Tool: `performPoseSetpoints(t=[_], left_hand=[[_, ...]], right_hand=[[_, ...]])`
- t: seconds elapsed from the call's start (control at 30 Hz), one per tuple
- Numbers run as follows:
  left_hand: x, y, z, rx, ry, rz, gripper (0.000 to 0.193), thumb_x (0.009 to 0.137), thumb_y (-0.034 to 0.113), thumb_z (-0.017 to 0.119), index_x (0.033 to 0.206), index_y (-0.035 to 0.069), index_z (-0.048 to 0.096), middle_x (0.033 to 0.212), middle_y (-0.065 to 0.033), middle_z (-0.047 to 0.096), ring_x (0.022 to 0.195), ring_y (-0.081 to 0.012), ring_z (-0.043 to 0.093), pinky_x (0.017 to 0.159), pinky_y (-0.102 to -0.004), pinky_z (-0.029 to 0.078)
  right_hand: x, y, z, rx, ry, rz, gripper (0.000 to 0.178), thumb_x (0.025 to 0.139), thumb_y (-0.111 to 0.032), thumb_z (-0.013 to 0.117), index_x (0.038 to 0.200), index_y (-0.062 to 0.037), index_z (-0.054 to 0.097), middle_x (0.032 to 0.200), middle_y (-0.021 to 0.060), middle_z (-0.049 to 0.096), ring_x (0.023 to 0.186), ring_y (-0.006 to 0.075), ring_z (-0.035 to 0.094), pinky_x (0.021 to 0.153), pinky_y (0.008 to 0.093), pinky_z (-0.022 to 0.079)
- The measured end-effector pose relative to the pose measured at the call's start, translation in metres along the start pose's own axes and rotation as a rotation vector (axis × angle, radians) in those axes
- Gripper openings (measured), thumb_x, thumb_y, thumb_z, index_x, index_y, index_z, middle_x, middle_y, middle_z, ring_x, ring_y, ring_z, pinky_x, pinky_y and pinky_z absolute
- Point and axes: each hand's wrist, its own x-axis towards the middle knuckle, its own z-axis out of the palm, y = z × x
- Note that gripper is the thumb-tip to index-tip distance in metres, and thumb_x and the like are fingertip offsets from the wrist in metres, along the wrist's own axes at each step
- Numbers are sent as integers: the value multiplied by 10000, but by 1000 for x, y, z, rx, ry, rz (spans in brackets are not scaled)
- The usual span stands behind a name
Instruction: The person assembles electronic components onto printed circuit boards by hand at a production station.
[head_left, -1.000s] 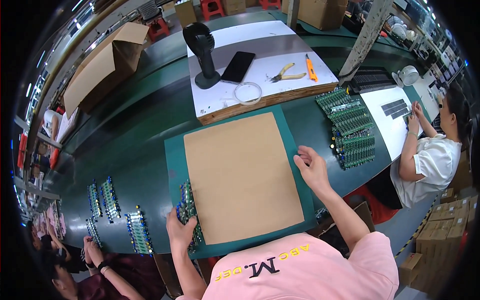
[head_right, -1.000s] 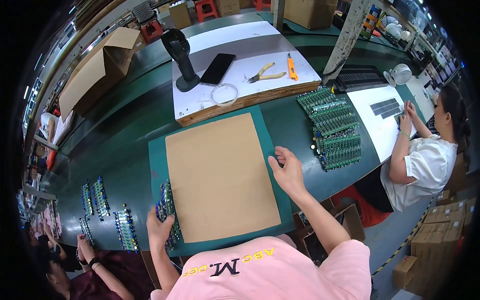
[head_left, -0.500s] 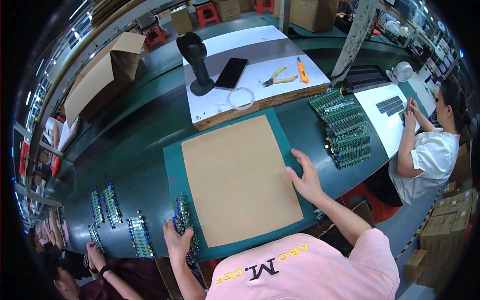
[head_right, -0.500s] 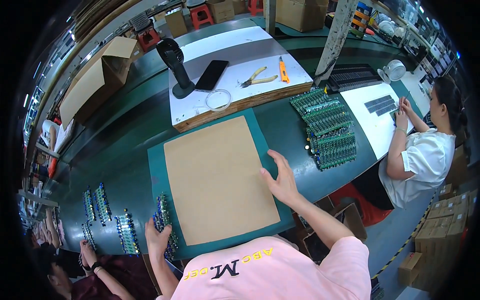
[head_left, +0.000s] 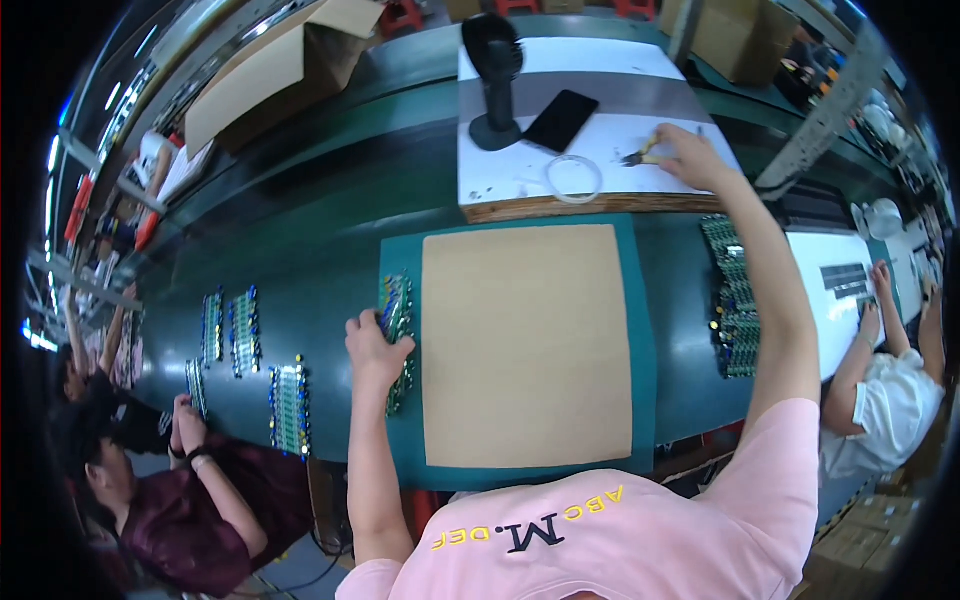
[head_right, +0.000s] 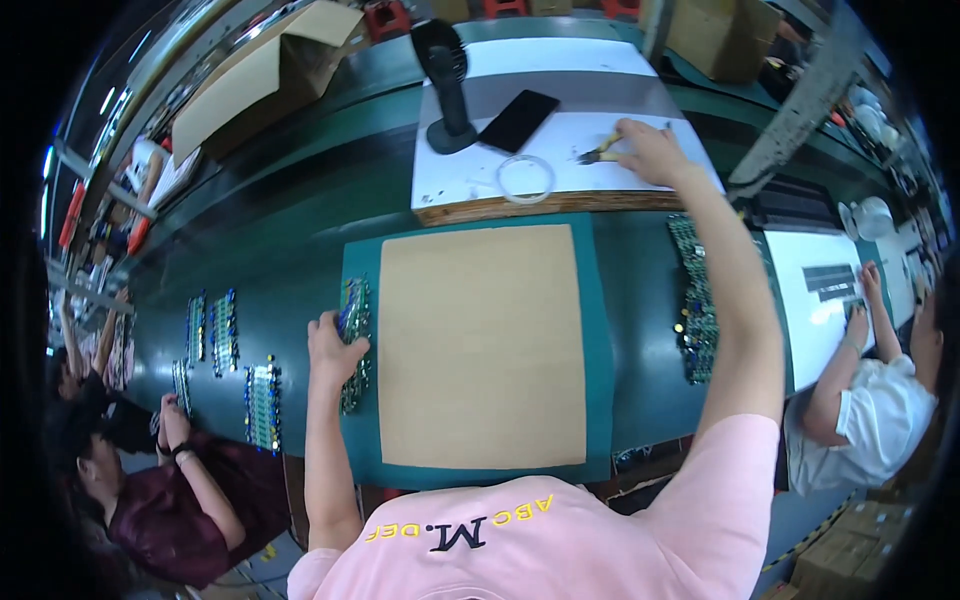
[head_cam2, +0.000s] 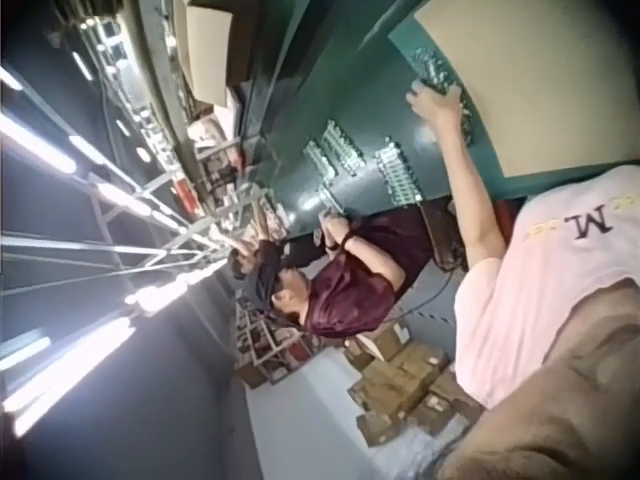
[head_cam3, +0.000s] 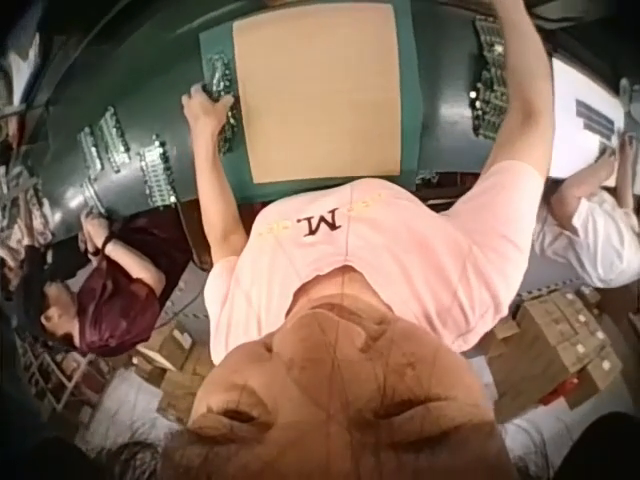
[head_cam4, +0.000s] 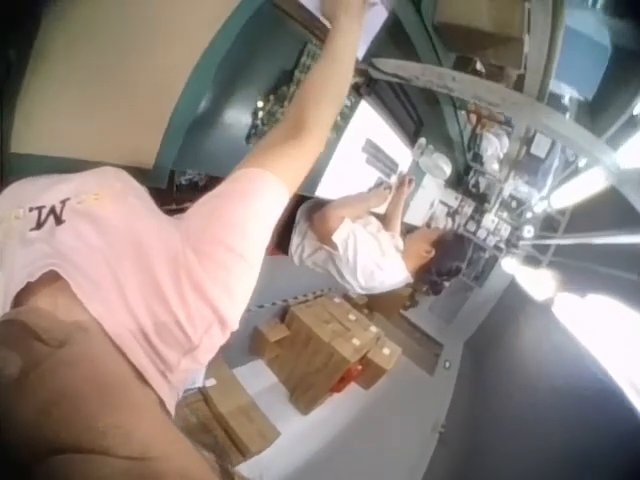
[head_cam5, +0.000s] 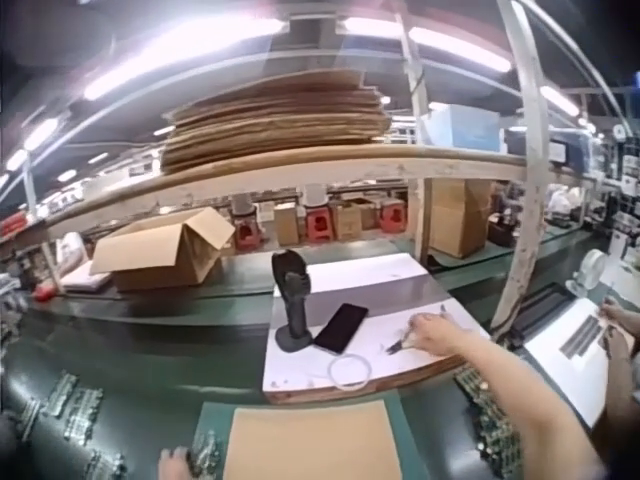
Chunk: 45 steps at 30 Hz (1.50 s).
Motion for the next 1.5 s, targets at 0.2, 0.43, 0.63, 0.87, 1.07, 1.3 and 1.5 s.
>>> performPoseSetpoints(t=[0.2,0.43,0.63,0.87,1.07,1.3,1.5], left_hand=[[-2,-5,-11,-23,21,-19,643,744,183,808,1290,-55,566,1130,-236,568,1005,-373,584,904,-434,508],[-18,-21,-24,-323,16,-67,590,767,180,828,1237,-92,598,1081,-216,636,925,-293,648,829,-370,543],[-21,-41,-17,-435,111,-133,522,775,164,828,1165,-111,615,944,-167,678,811,-240,654,759,-331,546],[-22,-39,-19,-400,193,-137,438,798,138,812,1118,-98,629,889,-135,694,750,-190,636,702,-285,531],[-33,-70,-29,-769,178,-182,336,846,77,768,1116,-77,638,920,-114,702,771,-135,631,703,-242,512],[-73,7,-63,-1246,-5,-30,259,890,10,714,1131,-50,643,937,-89,702,790,-105,630,728,-206,498],[-105,71,-23,-1308,-97,227,268,961,95,676,1200,-3,606,1024,-77,691,853,-109,631,761,-210,494]], right_hand=[[12,11,-6,-69,-5,-267,179,945,-211,649,1055,-100,562,1369,78,567,1214,312,562,1088,548,359],[16,-10,-11,-71,-101,-224,224,987,-267,605,899,-66,561,1253,126,590,1083,303,603,994,497,446],[-18,-47,-55,579,122,224,327,1026,-300,552,994,23,591,1165,198,611,1000,310,617,900,441,525],[-132,-127,-65,2293,77,94,250,988,-166,528,1133,36,555,1245,265,560,1065,331,622,897,483,552],[-212,-221,-2,2561,-204,315,230,964,-85,555,1176,1,529,1157,217,605,949,242,625,756,371,549],[-239,-292,-4,1885,-250,268,241,915,-139,720,1111,-4,680,1117,128,651,847,136,570,769,272,483],[-246,-346,-8,1903,-322,288,239,900,-127,744,1095,-9,671,902,11,638,806,91,563,756,243,484]])
